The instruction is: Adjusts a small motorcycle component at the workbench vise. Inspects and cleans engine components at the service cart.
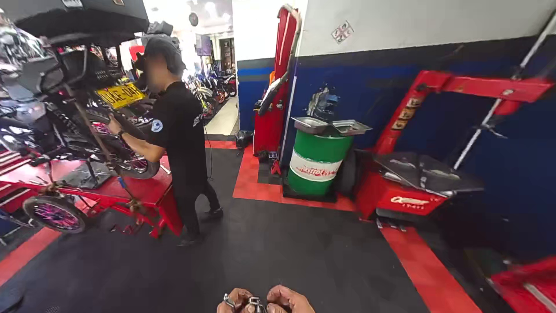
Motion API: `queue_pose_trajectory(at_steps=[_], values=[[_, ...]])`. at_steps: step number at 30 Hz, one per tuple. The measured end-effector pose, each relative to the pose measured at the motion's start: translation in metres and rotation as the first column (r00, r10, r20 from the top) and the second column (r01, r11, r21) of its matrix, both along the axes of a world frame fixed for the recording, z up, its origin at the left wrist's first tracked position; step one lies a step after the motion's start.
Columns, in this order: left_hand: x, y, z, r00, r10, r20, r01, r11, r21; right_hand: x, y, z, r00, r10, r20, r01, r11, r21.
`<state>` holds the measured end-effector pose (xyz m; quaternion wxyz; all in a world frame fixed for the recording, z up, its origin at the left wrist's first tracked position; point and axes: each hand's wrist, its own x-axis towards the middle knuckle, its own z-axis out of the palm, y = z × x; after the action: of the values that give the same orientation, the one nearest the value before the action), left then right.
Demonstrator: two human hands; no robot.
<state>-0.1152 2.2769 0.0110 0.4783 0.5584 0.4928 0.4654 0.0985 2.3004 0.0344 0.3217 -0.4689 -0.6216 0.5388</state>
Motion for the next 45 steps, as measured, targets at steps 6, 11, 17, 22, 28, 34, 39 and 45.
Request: queue_pose_trajectory(at_steps=[6,11,17,22,28,34,39,45], values=[[0.035,0.244,0.02,0.995,-0.048,0.085,0.055,0.995,-0.081,0.038,0.234,0.03,1.0,-0.026,0.001,0.026,0.998,0.061],[0.071,0.431,0.026,0.993,-0.069,0.096,0.078,0.993,-0.091,0.08,0.428,0.034,0.995,0.083,-0.053,-0.081,0.996,0.027],[0.102,0.664,0.005,0.977,-0.074,0.201,0.116,0.972,-0.206,0.125,0.691,0.005,0.908,0.415,-0.067,-0.402,0.904,0.147],[0.107,0.832,0.028,0.955,0.014,0.296,0.072,0.958,-0.277,0.125,0.892,0.037,0.788,0.611,-0.072,-0.597,0.788,0.153],[0.089,1.019,0.039,0.75,0.476,0.459,-0.417,0.879,-0.23,0.066,1.1,0.039,0.894,0.428,-0.135,-0.435,0.9,-0.029],[0.031,1.235,0.01,0.758,0.602,0.251,-0.633,0.772,0.061,-0.012,1.281,0.007,0.946,0.291,-0.145,-0.288,0.957,0.047],[-0.016,1.404,0.006,0.863,0.503,0.047,-0.501,0.838,0.217,-0.045,1.442,0.027,0.909,0.233,0.346,-0.346,0.885,0.313],[-0.049,1.6,0.01,0.928,0.325,-0.183,-0.291,0.937,0.192,-0.066,1.625,0.052,0.676,0.322,0.663,-0.594,0.77,0.232]])
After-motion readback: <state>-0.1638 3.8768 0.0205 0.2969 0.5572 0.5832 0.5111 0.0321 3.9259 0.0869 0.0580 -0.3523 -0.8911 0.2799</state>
